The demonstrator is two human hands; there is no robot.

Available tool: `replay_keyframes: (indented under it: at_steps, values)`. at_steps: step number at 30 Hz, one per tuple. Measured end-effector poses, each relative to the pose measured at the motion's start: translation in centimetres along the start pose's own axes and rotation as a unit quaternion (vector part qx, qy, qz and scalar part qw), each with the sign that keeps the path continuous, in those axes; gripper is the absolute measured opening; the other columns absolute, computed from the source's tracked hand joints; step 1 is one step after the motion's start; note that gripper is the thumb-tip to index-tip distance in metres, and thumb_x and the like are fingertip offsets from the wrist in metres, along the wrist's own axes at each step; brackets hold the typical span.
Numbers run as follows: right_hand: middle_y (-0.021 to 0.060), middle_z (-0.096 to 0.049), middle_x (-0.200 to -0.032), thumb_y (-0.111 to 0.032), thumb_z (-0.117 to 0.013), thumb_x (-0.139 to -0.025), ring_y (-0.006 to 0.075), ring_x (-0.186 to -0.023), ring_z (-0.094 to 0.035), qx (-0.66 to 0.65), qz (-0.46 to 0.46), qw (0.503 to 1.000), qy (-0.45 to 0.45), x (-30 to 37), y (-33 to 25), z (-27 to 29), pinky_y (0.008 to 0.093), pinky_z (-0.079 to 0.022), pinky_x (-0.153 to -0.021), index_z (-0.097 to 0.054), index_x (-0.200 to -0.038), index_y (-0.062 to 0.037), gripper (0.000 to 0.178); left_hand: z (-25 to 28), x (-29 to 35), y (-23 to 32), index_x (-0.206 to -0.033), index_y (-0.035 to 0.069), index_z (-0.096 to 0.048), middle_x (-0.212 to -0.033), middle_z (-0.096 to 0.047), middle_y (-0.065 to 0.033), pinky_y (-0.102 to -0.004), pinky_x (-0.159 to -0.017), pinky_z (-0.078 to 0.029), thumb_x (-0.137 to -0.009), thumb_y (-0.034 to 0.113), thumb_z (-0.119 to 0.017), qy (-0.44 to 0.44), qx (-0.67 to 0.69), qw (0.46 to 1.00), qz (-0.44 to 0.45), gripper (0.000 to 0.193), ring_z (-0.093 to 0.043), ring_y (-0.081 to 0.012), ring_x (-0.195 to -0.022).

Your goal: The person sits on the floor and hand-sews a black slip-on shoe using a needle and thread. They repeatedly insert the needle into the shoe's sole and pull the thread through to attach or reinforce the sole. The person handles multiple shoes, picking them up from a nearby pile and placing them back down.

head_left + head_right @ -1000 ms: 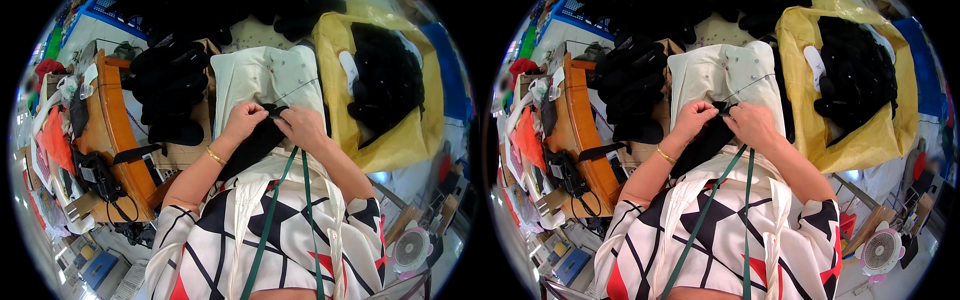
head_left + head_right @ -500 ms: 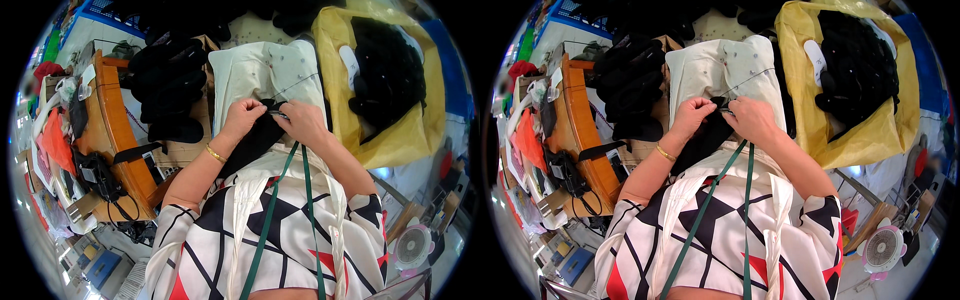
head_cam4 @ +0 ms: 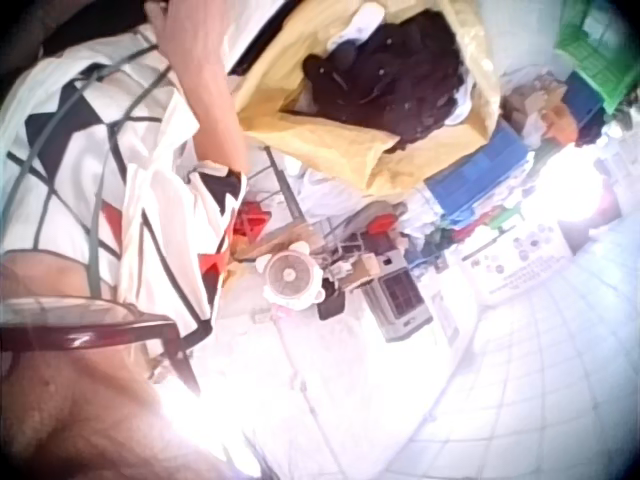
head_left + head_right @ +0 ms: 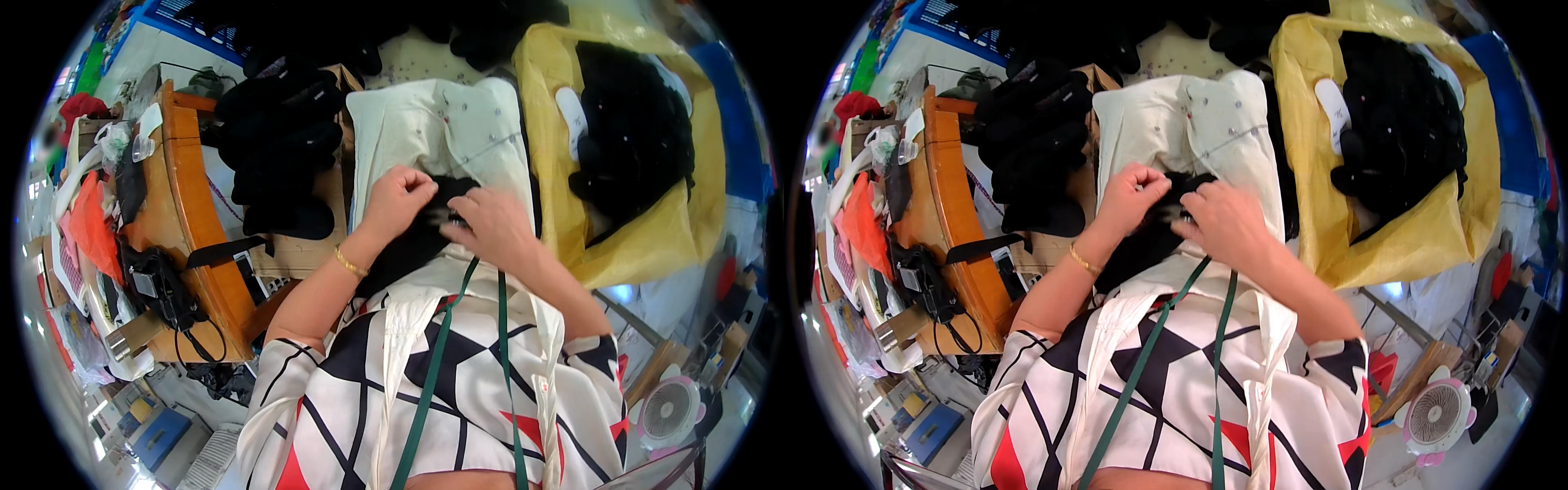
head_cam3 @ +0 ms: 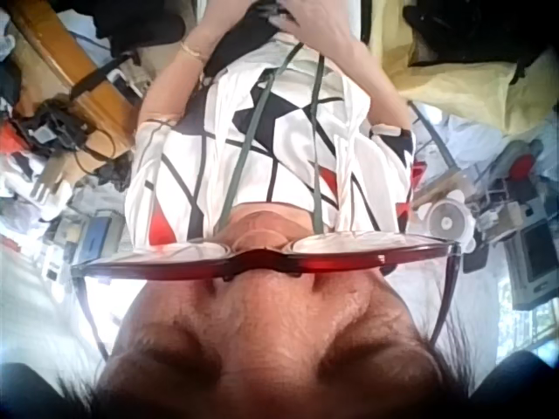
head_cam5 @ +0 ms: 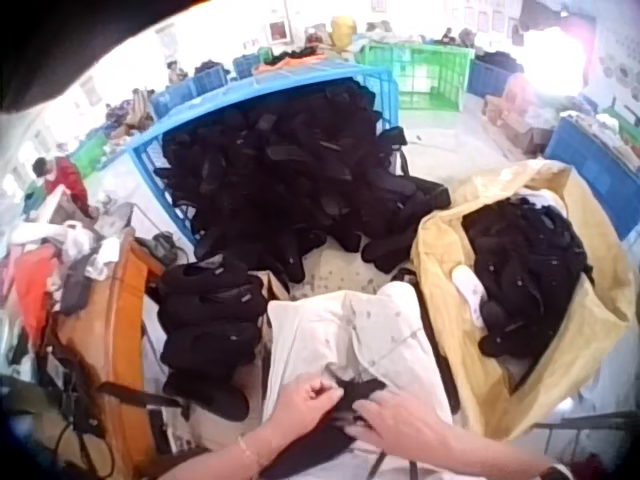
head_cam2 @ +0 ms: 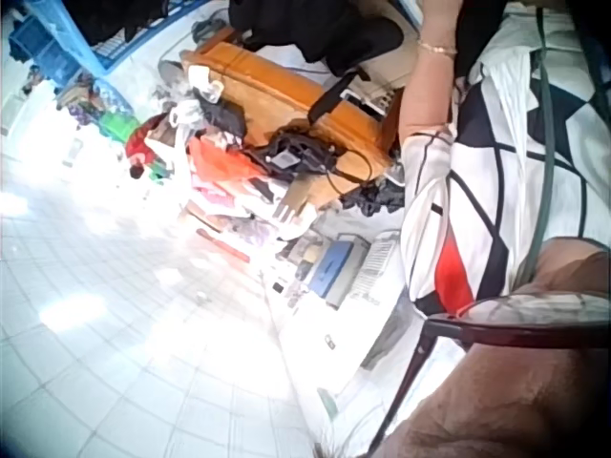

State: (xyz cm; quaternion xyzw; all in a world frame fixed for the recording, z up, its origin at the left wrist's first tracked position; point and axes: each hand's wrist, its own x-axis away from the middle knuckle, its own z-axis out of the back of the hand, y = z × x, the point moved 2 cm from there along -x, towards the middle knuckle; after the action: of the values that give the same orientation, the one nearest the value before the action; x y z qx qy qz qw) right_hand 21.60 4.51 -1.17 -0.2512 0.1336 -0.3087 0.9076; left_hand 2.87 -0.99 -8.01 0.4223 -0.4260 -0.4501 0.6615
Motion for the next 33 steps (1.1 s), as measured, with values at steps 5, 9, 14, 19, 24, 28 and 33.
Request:
replay_keyframes:
  at_steps: [5, 9, 14, 19, 24, 28, 33]
  values:
    - [0.008, -0.066, -0.084, -0.026, -0.069, -0.091, 0.0194, -0.07, -0.062, -0.356, -0.218, 0.907, 0.045, 0.2, 0.2, -0.4, 0.0327, -0.05, -0.062, -0.062, -0.101, -0.0033, 0.026, 0.1, 1.7, 5.5, -0.079, 0.005, -0.066, -0.081, -0.062, -0.0122, -0.0388, -0.07, -0.049, -0.079, 0.01, -0.072, -0.092, -0.077, 0.979, -0.162, 0.008, -0.06, -0.0301, -0.076]
    - [0.0023, -0.063, -0.08, -0.011, -0.061, -0.097, 0.008, -0.064, -0.055, -0.737, -0.276, 0.606, 0.115, 0.8, 3.3, -0.2, 0.0213, -0.041, -0.052, -0.062, -0.102, -0.0074, 0.005, -0.4, 1.6, 4.8, -0.077, 0.006, -0.068, -0.082, -0.062, -0.0135, -0.0417, -0.072, -0.051, -0.078, 0.019, -0.068, -0.156, -0.166, 0.962, -0.153, 0.012, -0.062, -0.0336, -0.08]
    - [-0.0013, -0.055, -0.078, -0.009, -0.059, -0.099, 0.0061, -0.064, -0.05, -0.691, -0.202, 0.638, 0.272, 2.4, 4.1, 7.0, 0.0174, -0.038, -0.052, -0.059, -0.106, -0.0085, 0.007, 1.1, 3.0, 2.9, -0.073, 0.006, -0.069, -0.079, -0.065, -0.0124, -0.0433, -0.068, -0.05, -0.073, 0.019, -0.067, -0.118, -0.182, 0.973, -0.084, 0.013, -0.064, -0.0325, -0.078]
    - [-0.0003, -0.05, -0.08, -0.007, -0.055, -0.101, 0.0056, -0.064, -0.041, -0.658, -0.05, 0.677, 0.327, 6.2, 3.1, 12.5, 0.0175, -0.033, -0.053, -0.056, -0.113, -0.0051, 0.012, 0.6, 3.7, 2.7, -0.072, 0.006, -0.07, -0.077, -0.066, -0.0126, -0.0435, -0.067, -0.05, -0.071, 0.019, -0.066, -0.106, -0.188, 0.973, -0.084, 0.013, -0.065, -0.0328, -0.077]
    - [0.0011, -0.05, -0.08, -0.003, -0.053, -0.1, 0.0073, -0.066, -0.045, -0.581, 0.002, 0.717, 0.386, 8.0, -1.0, 14.7, 0.0176, -0.038, -0.057, -0.054, -0.12, -0.002, 0.02, 0.0, 4.2, 3.5, -0.078, 0.006, -0.07, -0.082, -0.064, -0.0128, -0.0428, -0.069, -0.049, -0.077, 0.021, -0.068, -0.105, -0.156, 0.977, -0.103, 0.015, -0.064, -0.0328, -0.08]
    - [0.0014, -0.05, -0.082, -0.004, -0.052, -0.1, 0.0074, -0.066, -0.045, -0.542, 0.052, 0.737, 0.401, 9.0, -3.1, 15.9, 0.0176, -0.038, -0.057, -0.054, -0.12, -0.002, 0.019, 0.0, 4.9, 3.6, -0.084, 0.005, -0.068, -0.082, -0.067, -0.0122, -0.0417, -0.067, -0.05, -0.082, 0.031, -0.072, -0.089, -0.132, 0.982, -0.099, 0.026, -0.066, -0.0312, -0.077]
    - [0.0019, -0.051, -0.083, -0.005, -0.052, -0.101, 0.0076, -0.066, -0.046, -0.526, 0.056, 0.759, 0.381, 9.3, -3.8, 15.9, 0.0175, -0.039, -0.057, -0.054, -0.119, -0.0021, 0.018, -0.7, 6.0, 3.2, -0.085, 0.005, -0.067, -0.084, -0.067, -0.0125, -0.0421, -0.069, -0.05, -0.083, 0.025, -0.07, -0.094, -0.145, 0.982, -0.076, 0.021, -0.066, -0.0311, -0.081]
